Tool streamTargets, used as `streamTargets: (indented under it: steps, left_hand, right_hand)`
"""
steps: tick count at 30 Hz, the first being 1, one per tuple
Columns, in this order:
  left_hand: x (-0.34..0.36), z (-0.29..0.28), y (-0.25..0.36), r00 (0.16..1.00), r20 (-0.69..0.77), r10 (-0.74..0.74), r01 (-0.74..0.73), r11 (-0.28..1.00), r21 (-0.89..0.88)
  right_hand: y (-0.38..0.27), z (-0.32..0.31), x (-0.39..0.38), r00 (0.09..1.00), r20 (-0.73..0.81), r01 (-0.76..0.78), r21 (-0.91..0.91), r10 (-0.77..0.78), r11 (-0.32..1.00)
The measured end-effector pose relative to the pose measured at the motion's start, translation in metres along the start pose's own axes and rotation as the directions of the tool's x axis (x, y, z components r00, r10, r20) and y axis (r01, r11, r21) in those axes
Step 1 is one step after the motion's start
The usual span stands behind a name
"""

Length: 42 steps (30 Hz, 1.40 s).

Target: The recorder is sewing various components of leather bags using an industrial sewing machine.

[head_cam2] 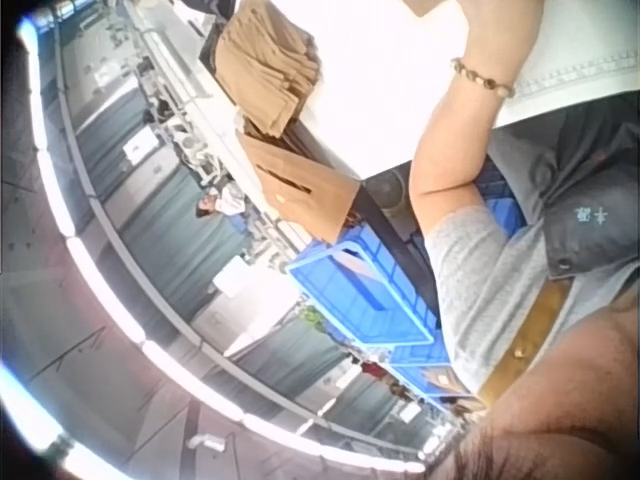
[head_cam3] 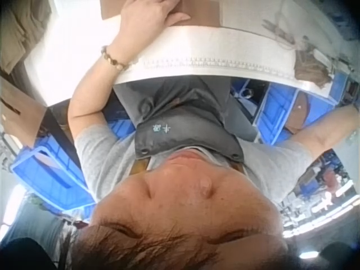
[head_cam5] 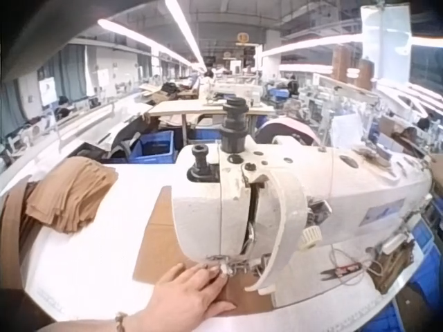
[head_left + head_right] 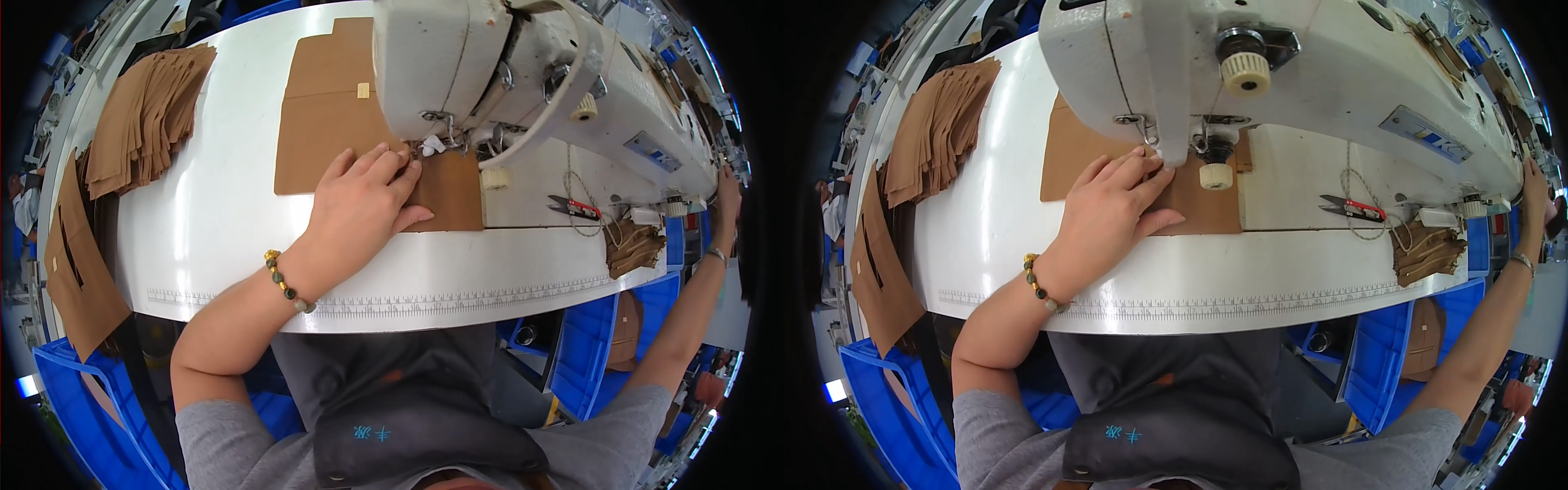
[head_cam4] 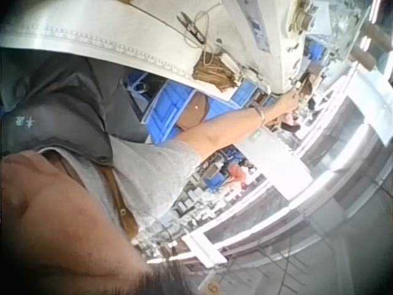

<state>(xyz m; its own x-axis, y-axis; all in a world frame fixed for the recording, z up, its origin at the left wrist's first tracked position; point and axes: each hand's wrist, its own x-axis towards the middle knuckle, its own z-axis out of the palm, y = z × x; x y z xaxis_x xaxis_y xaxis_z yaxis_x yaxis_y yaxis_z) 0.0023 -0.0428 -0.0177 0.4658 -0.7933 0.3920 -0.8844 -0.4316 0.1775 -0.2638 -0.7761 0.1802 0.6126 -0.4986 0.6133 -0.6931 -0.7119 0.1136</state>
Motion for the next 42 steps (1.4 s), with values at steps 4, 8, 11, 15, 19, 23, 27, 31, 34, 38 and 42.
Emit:
streamTargets:
  steps: [4,8,11,15,19,23,27,31,34,38,42]
  left_hand:
    - [0.000,0.000,0.001,1.000,0.002,0.000,0.000,1.000,0.016]
    - [0.000,0.002,0.000,1.000,0.000,-0.001,0.001,1.000,0.026]
    - [0.000,0.002,0.000,1.000,0.012,0.006,-0.006,0.999,0.034]
    - [0.001,0.001,0.000,1.000,0.017,0.005,-0.006,0.999,0.040]
    - [0.000,0.002,0.000,1.000,0.003,0.004,-0.004,0.999,0.042]
    - [0.000,0.003,-0.001,1.000,-0.008,-0.002,0.003,0.999,0.040]
    - [0.001,0.002,-0.001,1.000,-0.005,0.002,-0.002,0.999,0.045]
    - [0.002,0.001,0.000,1.000,-0.003,-0.001,0.001,0.999,0.038]
    - [0.002,0.002,-0.001,1.000,-0.003,-0.001,0.001,0.999,0.048]
    - [0.001,-0.001,0.004,1.000,-0.007,0.000,0.000,0.998,0.063]
    - [0.006,-0.004,0.035,0.993,0.077,0.088,-0.094,0.992,0.085]
  right_hand:
    - [0.049,0.058,-0.077,0.956,-0.293,0.039,0.121,-0.002,0.992]
    - [0.012,0.102,-0.167,0.869,-0.157,-0.316,0.553,0.468,0.771]
    - [0.012,0.071,-0.130,0.886,-0.120,-0.346,0.470,0.448,0.812]
    - [0.024,0.023,-0.046,0.877,0.218,-0.460,0.637,0.427,0.618]
    - [0.005,0.057,-0.097,0.888,-0.240,-0.270,0.419,0.393,0.867]
    - [-0.007,0.099,-0.152,0.791,0.033,-0.249,0.929,0.611,0.273]
    - [0.021,0.053,-0.087,0.887,0.016,-0.341,0.697,0.462,0.631]
    - [0.024,0.035,-0.058,0.868,0.185,-0.475,0.582,0.462,0.660]
    - [0.004,0.066,-0.105,0.836,0.092,-0.376,0.814,0.541,0.442]
    - [-0.027,0.096,-0.142,0.859,0.103,-0.308,0.887,0.502,0.344]
    - [-0.083,0.048,-0.166,0.762,0.157,-0.521,0.725,0.629,0.450]
